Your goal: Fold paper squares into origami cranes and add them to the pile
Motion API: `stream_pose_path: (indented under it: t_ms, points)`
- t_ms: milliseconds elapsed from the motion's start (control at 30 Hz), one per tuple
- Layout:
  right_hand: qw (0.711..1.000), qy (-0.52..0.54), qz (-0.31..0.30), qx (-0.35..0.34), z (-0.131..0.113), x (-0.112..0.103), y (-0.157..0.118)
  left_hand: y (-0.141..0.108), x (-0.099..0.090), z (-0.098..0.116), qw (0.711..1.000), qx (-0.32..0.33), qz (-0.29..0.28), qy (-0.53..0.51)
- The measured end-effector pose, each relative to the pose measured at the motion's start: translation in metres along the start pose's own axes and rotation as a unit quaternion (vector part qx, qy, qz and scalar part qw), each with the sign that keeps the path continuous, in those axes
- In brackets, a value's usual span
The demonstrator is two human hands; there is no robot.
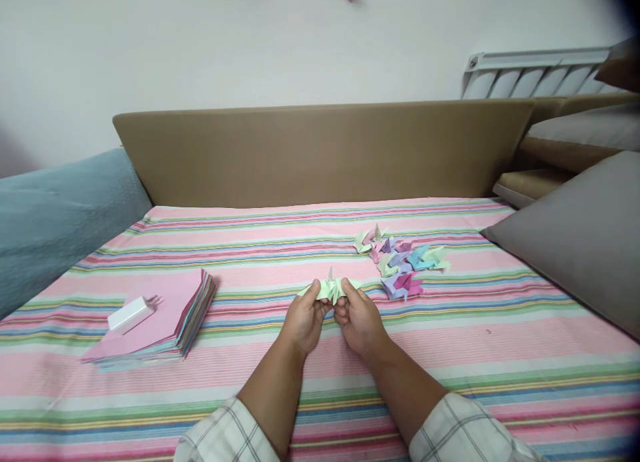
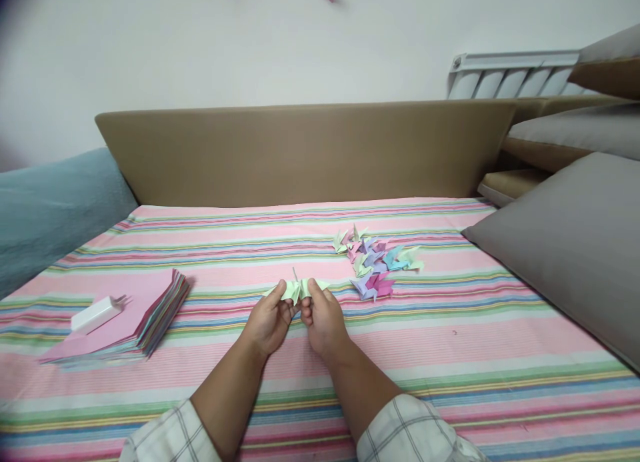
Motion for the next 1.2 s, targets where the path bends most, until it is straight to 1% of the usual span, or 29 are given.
stream_pose_path:
  t_ms: [167, 233, 333, 400, 500, 633, 733, 867, 967, 1100, 1200]
  points:
    - [0.999, 0.023, 0.003, 0.022, -0.002, 0.002, -0.001, -0.001, 0.002, 0.002, 1.0, -0.014, -0.022, 0.006]
    - [1.0, 0.021, 0.001, 0.022, -0.001, 0.002, -0.001, -0.001, 0.002, 0.002, 1.0, -0.012, -0.017, 0.008]
    - [0.999, -0.029, 0.012, -0.017, 0.002, -0.001, 0.0, -0.003, 0.004, 0.002, 1.0, 0.018, -0.012, 0.023]
    - [0.995, -0.083, 0.018, -0.049, 0.005, -0.004, 0.002, -0.005, 0.006, 0.002, 0.998, 0.044, -0.027, 0.037]
    - [0.987, -0.141, 0.014, -0.072, 0.008, -0.006, 0.003, -0.007, 0.007, 0.003, 0.996, 0.061, -0.049, 0.042]
    - [0.98, -0.178, 0.01, -0.085, 0.006, -0.006, 0.002, -0.006, 0.004, 0.002, 0.997, 0.052, -0.046, 0.045]
    - [0.978, -0.19, 0.015, -0.081, 0.005, -0.006, 0.002, -0.004, 0.002, 0.002, 0.997, 0.046, -0.034, 0.052]
    - [0.979, -0.187, 0.02, -0.079, 0.005, -0.007, 0.002, -0.003, 0.002, 0.005, 0.998, 0.034, -0.018, 0.044]
    - [0.982, -0.173, 0.012, -0.075, 0.006, -0.008, 0.003, -0.004, 0.003, 0.007, 0.999, 0.021, -0.027, 0.035]
    - [0.984, -0.167, 0.018, -0.066, 0.006, -0.009, 0.004, -0.004, 0.003, 0.008, 0.999, 0.012, -0.039, 0.032]
    - [0.983, -0.173, -0.002, -0.064, 0.005, -0.008, 0.004, -0.003, 0.002, 0.007, 0.999, 0.015, -0.02, 0.032]
Point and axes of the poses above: each hand's wrist, its own y-axis towards the middle knuckle, its own x-axis out of the palm, z = x × y, the point moved 1 cm from there along y, towards the middle knuckle, and after that the axes turned 2 degrees about y, right-handed, at the moved point
